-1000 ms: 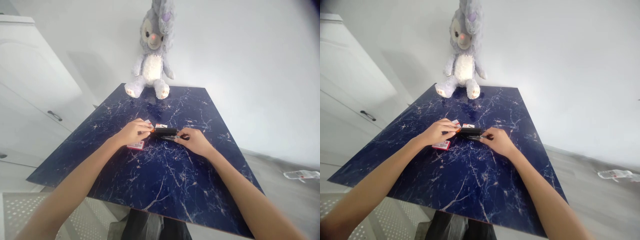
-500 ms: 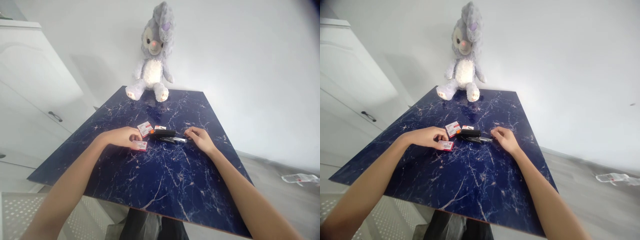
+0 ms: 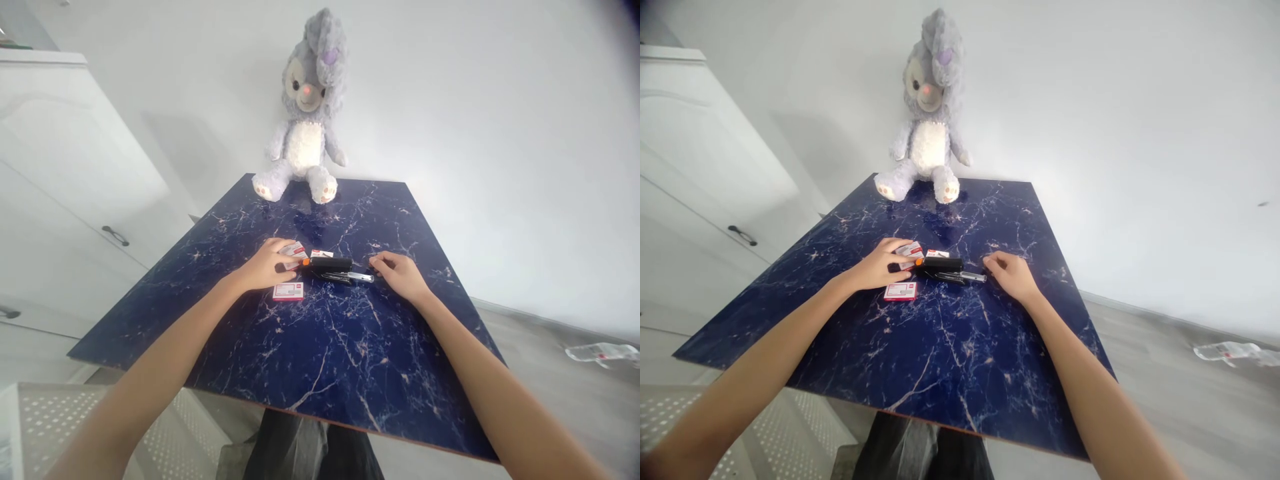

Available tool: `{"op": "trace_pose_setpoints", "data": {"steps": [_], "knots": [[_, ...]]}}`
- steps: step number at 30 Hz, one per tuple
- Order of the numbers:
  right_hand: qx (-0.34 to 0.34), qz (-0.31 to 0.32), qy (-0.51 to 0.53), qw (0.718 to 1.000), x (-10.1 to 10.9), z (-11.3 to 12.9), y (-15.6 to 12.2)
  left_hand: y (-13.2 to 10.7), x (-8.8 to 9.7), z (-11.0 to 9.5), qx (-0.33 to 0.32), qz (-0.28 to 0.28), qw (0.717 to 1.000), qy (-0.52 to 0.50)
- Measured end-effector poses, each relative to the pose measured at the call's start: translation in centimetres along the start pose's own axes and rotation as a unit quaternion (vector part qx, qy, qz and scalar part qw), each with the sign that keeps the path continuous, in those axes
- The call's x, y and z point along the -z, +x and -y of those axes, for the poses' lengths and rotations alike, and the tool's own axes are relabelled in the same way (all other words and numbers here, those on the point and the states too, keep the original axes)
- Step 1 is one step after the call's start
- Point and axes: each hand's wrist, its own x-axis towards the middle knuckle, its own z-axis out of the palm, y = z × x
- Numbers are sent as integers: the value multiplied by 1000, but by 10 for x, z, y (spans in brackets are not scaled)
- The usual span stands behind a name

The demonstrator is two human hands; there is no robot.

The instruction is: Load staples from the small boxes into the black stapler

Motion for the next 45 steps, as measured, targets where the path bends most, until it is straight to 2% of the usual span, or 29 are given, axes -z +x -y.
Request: {"op": "trace_pose_setpoints", "data": {"steps": [3, 6, 9, 15, 18, 20, 24, 26, 29, 31, 33, 35, 38, 40, 41, 42, 45], "knots": [[-22, -16, 78, 997, -2, 0, 0, 1, 4, -7, -18, 6, 1000, -8], [-54, -62, 184, 979, -1, -2, -1, 3, 5, -15, -13, 2, 1000, -17], [-70, -92, 238, 964, 1, -4, -1, 5, 5, -23, -11, 0, 1000, -5], [-42, -30, 237, 970, 4, -4, -4, 4, 11, -22, -8, 18, 1000, -24], [-31, -20, 227, 973, 4, -4, -5, 2, 19, -21, -6, 10, 998, -60], [-29, -15, 222, 974, 4, -4, -6, 1, 26, -23, 3, 40, 995, -88], [-45, -30, 292, 955, 2, 8, -8, -1, 37, -35, 19, 170, 980, -99], [-46, -43, 333, 941, 0, 20, -14, -3, 40, -40, 27, 190, 978, -84], [8, -80, 301, 950, -1, 41, -30, -6, 43, -48, 19, 187, 980, -73], [95, -115, 213, 966, -4, 54, -44, -6, 42, -55, 10, 189, 977, -96], [214, -63, 88, 971, -10, 64, -56, -5, 38, -64, 12, 193, 968, -161], [302, 26, -15, 953, -19, 73, -65, -3, 30, -74, 17, 178, 954, -243], [352, 122, -101, 923, -33, 81, -68, -1, 17, -85, -10, 165, 942, -291], [367, 175, -126, 905, -38, 85, -69, 0, 11, -86, -30, 179, 945, -271], [373, 198, -131, 897, -39, 86, -70, 0, 8, -85, -30, 167, 952, -254], [376, 215, -133, 891, -39, 87, -71, 1, 7, -82, -24, 131, 963, -233], [383, 243, -131, 882, -39, 89, -78, 2, 7, -69, 17, -73, 988, -134]]}}
